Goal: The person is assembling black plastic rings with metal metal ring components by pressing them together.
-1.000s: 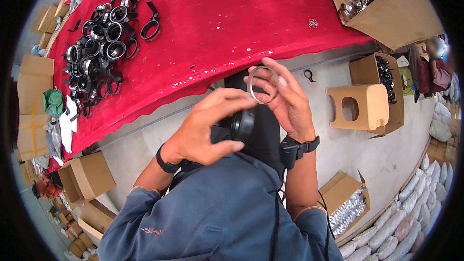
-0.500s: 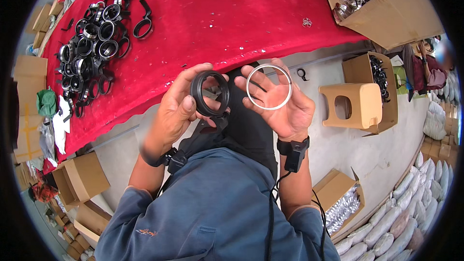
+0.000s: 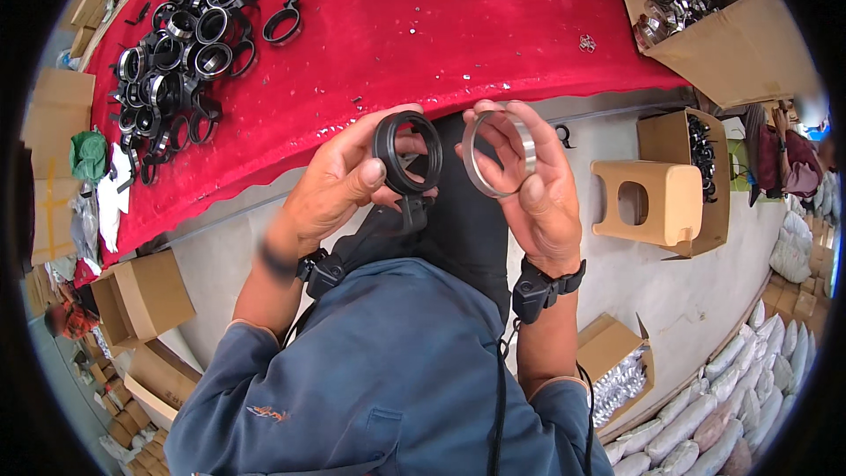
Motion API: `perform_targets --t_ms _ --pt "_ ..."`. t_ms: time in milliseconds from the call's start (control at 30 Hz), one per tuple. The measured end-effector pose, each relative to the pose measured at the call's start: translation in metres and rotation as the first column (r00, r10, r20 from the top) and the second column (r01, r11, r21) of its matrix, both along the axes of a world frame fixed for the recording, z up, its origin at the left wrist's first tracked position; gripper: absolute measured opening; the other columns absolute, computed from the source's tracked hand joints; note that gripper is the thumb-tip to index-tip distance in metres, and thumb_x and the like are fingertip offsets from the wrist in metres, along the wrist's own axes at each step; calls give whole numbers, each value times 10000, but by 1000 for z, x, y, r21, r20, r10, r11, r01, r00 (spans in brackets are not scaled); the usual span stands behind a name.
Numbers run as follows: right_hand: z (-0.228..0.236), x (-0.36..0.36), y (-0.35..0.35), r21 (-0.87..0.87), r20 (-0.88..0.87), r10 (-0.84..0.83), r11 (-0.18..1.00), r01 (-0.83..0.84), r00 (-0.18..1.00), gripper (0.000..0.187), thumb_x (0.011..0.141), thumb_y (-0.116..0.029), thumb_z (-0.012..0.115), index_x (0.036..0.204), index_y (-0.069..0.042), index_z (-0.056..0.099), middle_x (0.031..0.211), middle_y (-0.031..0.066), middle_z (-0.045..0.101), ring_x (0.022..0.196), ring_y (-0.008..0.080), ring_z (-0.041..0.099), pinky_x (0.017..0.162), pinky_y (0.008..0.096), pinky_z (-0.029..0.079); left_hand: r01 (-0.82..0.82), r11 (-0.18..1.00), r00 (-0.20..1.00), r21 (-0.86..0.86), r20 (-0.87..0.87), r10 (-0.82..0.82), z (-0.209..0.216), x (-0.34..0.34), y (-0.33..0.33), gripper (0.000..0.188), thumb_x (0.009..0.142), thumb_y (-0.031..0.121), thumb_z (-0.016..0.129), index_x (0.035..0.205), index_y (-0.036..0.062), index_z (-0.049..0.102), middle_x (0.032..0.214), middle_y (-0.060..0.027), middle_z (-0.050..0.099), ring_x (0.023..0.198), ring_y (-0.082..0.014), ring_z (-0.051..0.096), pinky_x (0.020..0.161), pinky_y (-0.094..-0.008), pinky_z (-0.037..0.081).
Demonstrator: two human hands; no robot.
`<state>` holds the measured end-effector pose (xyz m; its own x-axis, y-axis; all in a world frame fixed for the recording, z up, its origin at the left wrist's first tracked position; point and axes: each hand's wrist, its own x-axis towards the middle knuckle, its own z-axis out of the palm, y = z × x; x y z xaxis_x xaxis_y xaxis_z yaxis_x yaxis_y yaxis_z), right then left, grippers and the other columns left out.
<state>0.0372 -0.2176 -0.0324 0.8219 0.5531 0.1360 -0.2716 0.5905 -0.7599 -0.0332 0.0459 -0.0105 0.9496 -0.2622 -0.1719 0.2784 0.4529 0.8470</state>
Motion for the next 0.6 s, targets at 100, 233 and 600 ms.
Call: perform_targets --t_ms 100,233,600 --pt "0 -1 -3 -37 75 -16 999 19 997 884 982 -289 806 1695 -101 319 1662 273 394 1599 473 325 1265 646 377 23 996 998 81 56 -27 5 1 -5 964 955 528 830 1659 33 395 1456 -173 600 1170 -253 732 896 -326 638" --pt "-20 2 -20 184 37 37 982 -44 999 912 891 -184 863 1671 -138 393 1686 242 375 1619 471 278 1252 683 376 -13 997 995 71 100 6 17 -6 -14 969 899 434 909 1638 25 435 1370 -108 626 1142 -188 697 959 -345 614" --pt "-18 8 -24 318 205 182 917 -241 962 907 763 -52 858 1578 -260 517 1676 291 349 1608 516 272 1287 642 345 -2 963 963 269 260 -71 18 -15 -24 850 899 134 903 1628 50 474 1454 -201 597 1103 -203 704 906 -329 614"
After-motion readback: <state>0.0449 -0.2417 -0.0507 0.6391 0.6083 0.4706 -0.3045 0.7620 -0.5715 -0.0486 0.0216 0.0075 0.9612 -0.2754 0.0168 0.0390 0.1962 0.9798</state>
